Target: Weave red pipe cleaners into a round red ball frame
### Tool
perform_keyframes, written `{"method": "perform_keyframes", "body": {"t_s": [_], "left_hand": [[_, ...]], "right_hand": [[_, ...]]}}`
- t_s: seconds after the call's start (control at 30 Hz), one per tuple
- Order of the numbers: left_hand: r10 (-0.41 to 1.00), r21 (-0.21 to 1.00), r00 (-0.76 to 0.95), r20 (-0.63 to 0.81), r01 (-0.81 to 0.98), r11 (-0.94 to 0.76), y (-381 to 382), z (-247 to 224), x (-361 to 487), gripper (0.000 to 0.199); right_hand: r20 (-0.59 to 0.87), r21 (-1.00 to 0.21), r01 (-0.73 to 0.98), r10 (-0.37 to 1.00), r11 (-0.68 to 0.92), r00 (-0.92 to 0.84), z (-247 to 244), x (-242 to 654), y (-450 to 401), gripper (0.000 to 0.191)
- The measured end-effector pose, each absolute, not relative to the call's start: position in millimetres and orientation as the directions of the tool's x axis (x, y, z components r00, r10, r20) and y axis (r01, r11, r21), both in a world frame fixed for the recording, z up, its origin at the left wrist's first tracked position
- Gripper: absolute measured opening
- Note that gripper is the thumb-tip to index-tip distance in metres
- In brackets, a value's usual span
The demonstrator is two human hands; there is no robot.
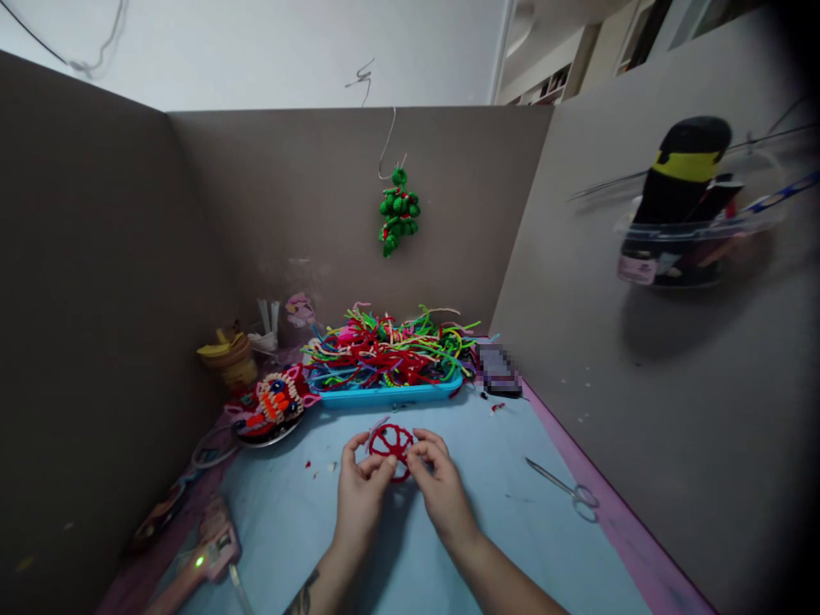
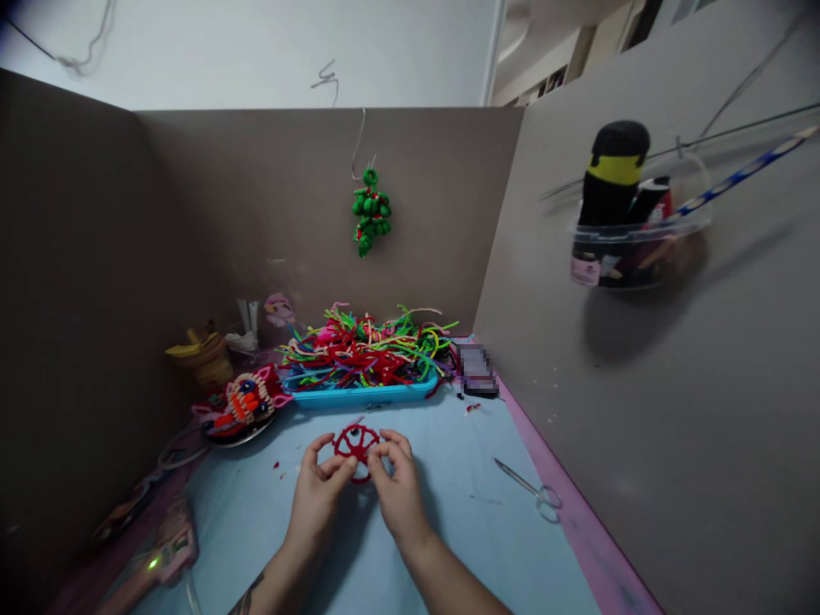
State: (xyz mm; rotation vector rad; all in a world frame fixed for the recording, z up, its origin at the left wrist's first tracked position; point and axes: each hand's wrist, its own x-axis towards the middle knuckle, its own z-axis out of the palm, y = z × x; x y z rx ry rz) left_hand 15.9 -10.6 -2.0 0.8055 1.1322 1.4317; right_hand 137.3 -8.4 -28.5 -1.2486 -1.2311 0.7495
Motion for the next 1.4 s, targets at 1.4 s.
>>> {"method": "perform_keyframes", "body": {"t_s": [1.4], "left_hand": [[0.99, 0.948, -0.107, -0.095, -0.314, 0.057, -5.8, -12.1, 16.4, 0.059]], "right_hand": [[0.016, -0.976, -0.213, 0.993, 0.04, 0.114, -21.5, 135.9, -7.4, 0.029]]}}
